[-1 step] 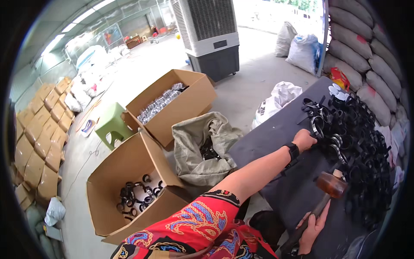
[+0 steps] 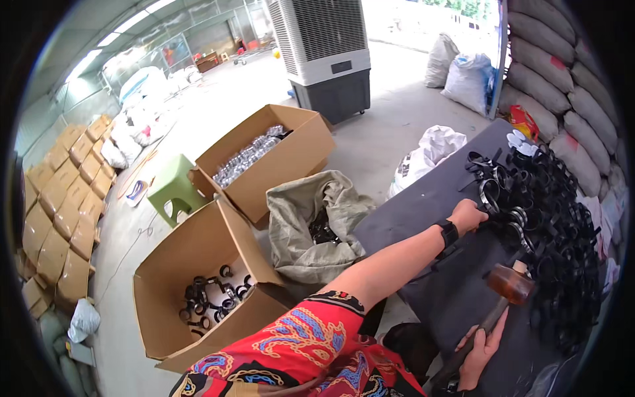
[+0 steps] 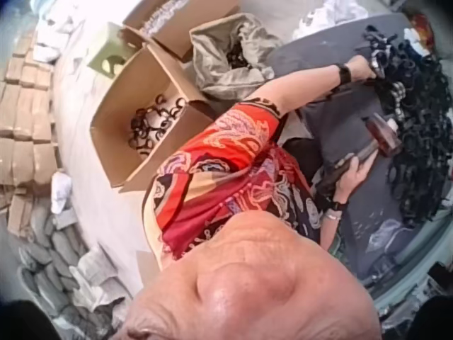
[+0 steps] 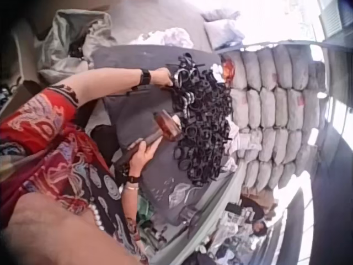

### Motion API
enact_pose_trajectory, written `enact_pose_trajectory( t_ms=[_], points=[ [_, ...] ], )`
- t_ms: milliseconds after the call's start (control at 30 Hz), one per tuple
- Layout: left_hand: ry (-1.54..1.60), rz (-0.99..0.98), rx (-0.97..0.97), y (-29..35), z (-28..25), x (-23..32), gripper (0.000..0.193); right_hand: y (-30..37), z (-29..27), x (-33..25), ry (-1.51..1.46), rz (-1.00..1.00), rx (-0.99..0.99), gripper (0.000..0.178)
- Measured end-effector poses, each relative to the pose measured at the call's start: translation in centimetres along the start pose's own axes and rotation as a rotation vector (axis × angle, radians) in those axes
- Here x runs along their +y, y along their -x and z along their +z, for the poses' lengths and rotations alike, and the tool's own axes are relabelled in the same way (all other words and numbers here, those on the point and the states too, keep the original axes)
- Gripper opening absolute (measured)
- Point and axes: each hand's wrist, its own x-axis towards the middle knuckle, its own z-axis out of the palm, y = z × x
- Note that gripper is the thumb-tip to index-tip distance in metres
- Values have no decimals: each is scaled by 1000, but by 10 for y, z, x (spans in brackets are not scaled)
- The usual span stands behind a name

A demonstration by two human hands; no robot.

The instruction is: Using a mallet to assemble or secure circular plastic components on a workbench.

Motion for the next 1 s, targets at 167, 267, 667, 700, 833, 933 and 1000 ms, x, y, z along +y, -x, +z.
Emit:
enact_pose_trajectory(
  t_ms=[167, 267, 667, 700, 833, 933, 1000],
  points=[
    [337, 34, -182, 100, -39, 24, 21, 8, -4, -4, 27, -27, 19, 64],
    [260, 19, -192, 164, -79, 16, 24, 8, -1, -7, 22, 1, -1, 63],
    [198, -32, -25, 256, -113, -58, 24, -3, -7, -38, 185, 222, -47, 65],
    [195, -38, -42, 255, -109, -58, 25, -1, -10, -38, 94, 265, -73, 65],
    [-356, 196, -26, 284, -130, -73, 37, -9, -12, 4, 125, 144, -287, 69],
    [-489, 368, -85, 277, -143, -75, 28, 1, -6, -7, -7, 158, -262, 69],
    [-454, 479, -103, 271, -131, -72, 19, 6, -19, -7, 0, 120, -260, 70]
  ],
)
